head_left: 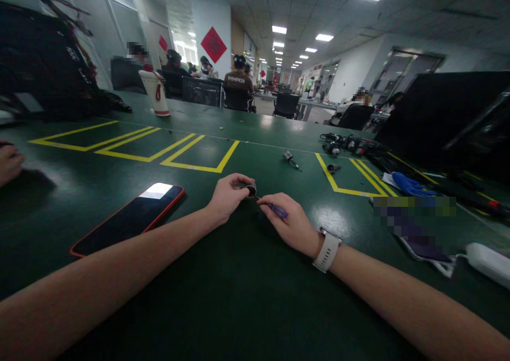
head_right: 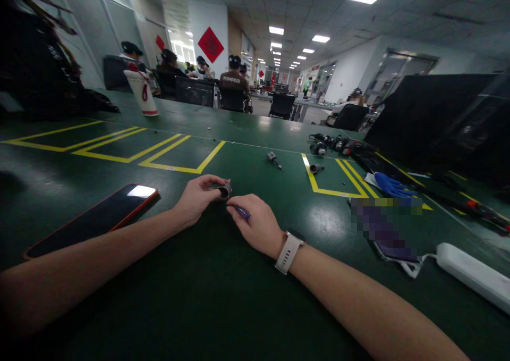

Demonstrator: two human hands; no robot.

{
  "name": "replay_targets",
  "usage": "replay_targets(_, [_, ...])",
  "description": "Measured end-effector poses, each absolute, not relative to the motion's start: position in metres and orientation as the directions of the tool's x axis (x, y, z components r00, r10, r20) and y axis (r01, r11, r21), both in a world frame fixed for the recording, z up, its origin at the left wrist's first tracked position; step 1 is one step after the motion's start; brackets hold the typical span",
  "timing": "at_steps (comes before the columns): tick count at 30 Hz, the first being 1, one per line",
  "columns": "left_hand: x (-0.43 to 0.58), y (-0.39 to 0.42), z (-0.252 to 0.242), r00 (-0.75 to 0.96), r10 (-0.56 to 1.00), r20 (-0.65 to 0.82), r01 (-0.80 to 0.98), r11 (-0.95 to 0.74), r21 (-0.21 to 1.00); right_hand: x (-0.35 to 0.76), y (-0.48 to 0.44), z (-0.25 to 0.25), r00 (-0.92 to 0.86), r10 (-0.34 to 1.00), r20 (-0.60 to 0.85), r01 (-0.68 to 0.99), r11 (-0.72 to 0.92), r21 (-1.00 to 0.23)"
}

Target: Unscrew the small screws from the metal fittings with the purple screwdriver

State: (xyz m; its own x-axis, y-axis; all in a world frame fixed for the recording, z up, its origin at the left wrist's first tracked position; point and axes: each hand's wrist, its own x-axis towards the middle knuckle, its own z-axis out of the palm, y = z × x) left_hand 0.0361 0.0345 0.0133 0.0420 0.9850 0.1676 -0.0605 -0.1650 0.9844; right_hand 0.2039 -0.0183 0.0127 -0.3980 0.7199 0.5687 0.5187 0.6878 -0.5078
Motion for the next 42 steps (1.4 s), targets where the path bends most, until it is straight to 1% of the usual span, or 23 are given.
replay_targets(8, [0.0356,0.0351,0.0124,0.056,0.985,0.165,-0.071,-0.161,0.984,0.2037,-0.0187,0.0156,-0.391,0.733,0.557,0.495,0.678,-0.544])
replay_targets(15, [0.0359,0.0352,0.0133,0.054,0.986,0.16,-0.061,-0.157,0.986,0.2044,-0.0197,0.0154,-0.365,0.744,0.56,0.515,0.662,-0.544])
replay_targets(20, [0.0355,0.0346,0.0139,0.059,0.988,0.146,-0.06,-0.143,0.988,0.2034,-0.0198,0.0159,-0.387,0.742,0.547,0.505,0.667,-0.548])
replay_targets(22, [0.0353,0.0347,0.0142,0.06,0.988,0.139,-0.059,-0.136,0.989,0.2035,-0.0212,0.0167,-0.36,0.734,0.577,0.478,0.676,-0.561])
replay_targets(26, [0.035,0.0363,0.0137,0.065,0.99,0.121,-0.062,-0.117,0.991,0.2063,-0.0246,0.0174,-0.22,0.743,0.632,0.406,0.659,-0.634])
replay_targets(31, [0.0351,0.0373,0.0127,0.058,0.993,0.104,-0.067,-0.1,0.993,0.2086,-0.0223,0.0155,-0.176,0.786,0.592,0.402,0.607,-0.686])
replay_targets(42, [0.035,0.0344,0.0159,0.068,0.994,0.088,-0.069,-0.084,0.994,0.2063,-0.019,0.018,-0.214,0.838,0.502,0.439,0.542,-0.717])
